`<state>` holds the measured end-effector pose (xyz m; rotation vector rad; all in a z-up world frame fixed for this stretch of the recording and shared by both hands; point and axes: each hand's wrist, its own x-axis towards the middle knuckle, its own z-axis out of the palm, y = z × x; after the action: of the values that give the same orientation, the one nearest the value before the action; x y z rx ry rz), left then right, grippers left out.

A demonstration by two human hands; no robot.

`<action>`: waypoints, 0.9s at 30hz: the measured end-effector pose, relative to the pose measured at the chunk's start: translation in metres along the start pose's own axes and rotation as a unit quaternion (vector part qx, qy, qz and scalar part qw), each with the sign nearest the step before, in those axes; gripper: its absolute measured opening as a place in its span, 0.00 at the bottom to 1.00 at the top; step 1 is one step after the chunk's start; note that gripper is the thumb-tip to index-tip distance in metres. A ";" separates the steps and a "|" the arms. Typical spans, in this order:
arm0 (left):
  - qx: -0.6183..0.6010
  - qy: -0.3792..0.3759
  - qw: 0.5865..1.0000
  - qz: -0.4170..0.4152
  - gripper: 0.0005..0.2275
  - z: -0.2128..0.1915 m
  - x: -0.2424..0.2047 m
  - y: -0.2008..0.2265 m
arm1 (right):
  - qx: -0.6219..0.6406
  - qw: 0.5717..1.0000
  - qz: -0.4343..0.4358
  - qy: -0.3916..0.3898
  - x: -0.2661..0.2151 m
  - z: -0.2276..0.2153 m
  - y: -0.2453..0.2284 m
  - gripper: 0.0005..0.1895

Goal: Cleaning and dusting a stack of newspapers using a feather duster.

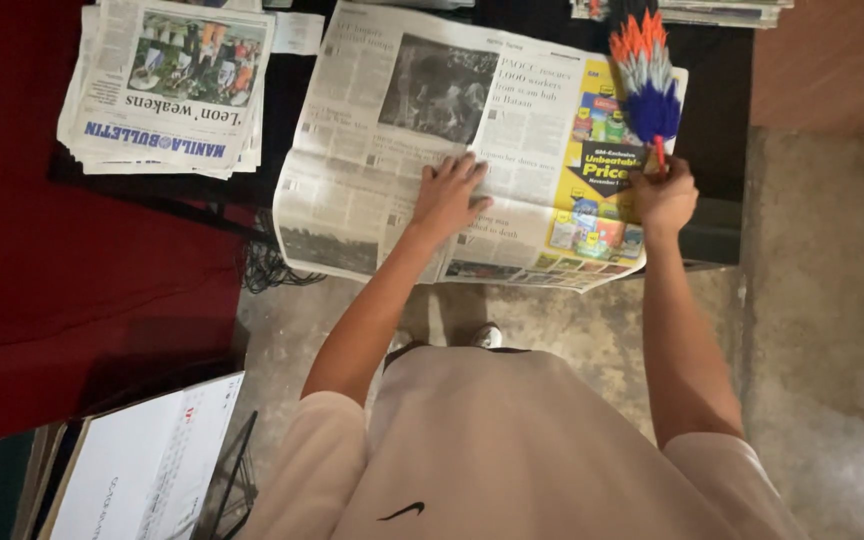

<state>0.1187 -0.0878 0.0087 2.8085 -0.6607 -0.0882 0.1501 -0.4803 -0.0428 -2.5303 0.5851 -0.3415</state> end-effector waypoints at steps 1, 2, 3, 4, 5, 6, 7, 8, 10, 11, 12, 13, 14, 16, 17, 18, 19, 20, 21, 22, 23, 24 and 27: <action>0.000 0.000 1.000 0.000 0.26 -0.003 -0.003 0.001 | 0.001 1.000 0.000 0.000 0.003 0.006 0.005 0.26; 0.013 0.016 1.000 0.009 0.25 -0.006 -0.006 0.001 | 0.004 1.000 -0.004 0.012 0.005 0.012 0.009 0.26; 0.026 0.031 0.999 0.018 0.25 -0.010 -0.010 0.000 | 0.009 1.000 -0.007 0.023 0.008 0.019 0.013 0.27; 0.027 0.031 0.999 0.017 0.25 -0.005 -0.010 -0.004 | 0.011 1.000 -0.007 0.023 0.007 0.019 0.009 0.27; 0.012 0.074 0.997 0.027 0.18 0.002 -0.009 -0.006 | 0.014 0.999 0.000 0.038 0.005 0.017 0.006 0.30; -0.004 0.117 0.992 0.036 0.13 0.008 -0.009 -0.009 | 0.018 0.998 0.007 0.053 0.003 0.015 0.004 0.34; -0.002 0.116 0.992 0.038 0.13 0.022 0.001 -0.017 | 0.019 0.998 0.009 0.054 0.005 0.017 0.004 0.34; -0.017 0.144 0.989 0.027 0.10 0.036 0.011 -0.025 | 0.016 0.998 -0.003 0.053 0.006 0.020 0.004 0.34; -0.035 0.166 0.985 0.020 0.06 0.051 0.026 -0.040 | 0.010 0.999 -0.008 0.052 -0.005 0.017 0.005 0.35; -0.080 0.173 0.982 0.014 0.06 0.047 0.037 -0.049 | 0.017 0.999 -0.009 0.046 -0.007 0.014 -0.001 0.32; -0.125 0.179 0.976 0.009 0.08 0.043 0.049 -0.059 | 0.024 0.999 -0.010 0.040 -0.010 0.011 -0.007 0.28; -0.125 0.178 0.976 0.013 0.08 0.041 0.063 -0.068 | 0.023 0.999 -0.007 0.043 -0.010 0.013 -0.006 0.28; -0.099 0.204 0.974 -0.003 0.11 0.039 0.077 -0.076 | 0.012 0.999 0.001 0.037 -0.010 0.015 -0.005 0.26; -0.074 0.228 0.971 -0.011 0.14 0.021 0.093 -0.082 | 0.000 0.999 0.016 0.035 -0.007 0.022 0.004 0.24; -0.064 0.214 0.975 -0.021 0.17 0.005 0.094 -0.081 | -0.003 0.999 0.031 0.024 -0.004 0.027 0.010 0.25; -0.054 0.200 0.978 -0.031 0.19 -0.010 0.097 -0.080 | -0.006 0.999 0.047 0.012 -0.001 0.033 0.018 0.27; -0.055 0.197 0.979 -0.024 0.19 -0.006 0.108 -0.086 | -0.006 0.998 0.053 0.015 -0.008 0.029 0.014 0.27; -0.029 0.174 0.984 -0.033 0.21 -0.001 0.119 -0.091 | 0.007 0.999 0.035 0.023 -0.013 0.025 0.010 0.26; -0.002 0.157 0.987 -0.043 0.24 0.000 0.134 -0.098 | 0.022 0.999 0.011 0.033 -0.012 0.021 0.002 0.25; -0.001 0.160 0.986 -0.038 0.24 0.002 0.143 -0.101 | 0.023 0.999 0.012 0.038 -0.012 0.019 0.000 0.25; -0.011 0.133 0.989 -0.059 0.24 0.006 0.150 -0.103 | 0.028 0.999 0.008 0.039 -0.014 0.017 0.000 0.26; -0.021 0.106 0.991 -0.079 0.24 0.011 0.158 -0.106 | 0.034 0.999 0.004 0.040 -0.016 0.016 0.000 0.27; -0.010 0.065 0.993 -0.098 0.25 0.003 0.176 -0.101 | 0.034 0.999 0.005 0.039 -0.023 0.008 -0.012 0.22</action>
<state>0.3190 -0.0794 -0.0203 2.8226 -0.3524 0.0502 0.1373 -0.4570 -0.0463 -2.4569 0.6037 -0.4501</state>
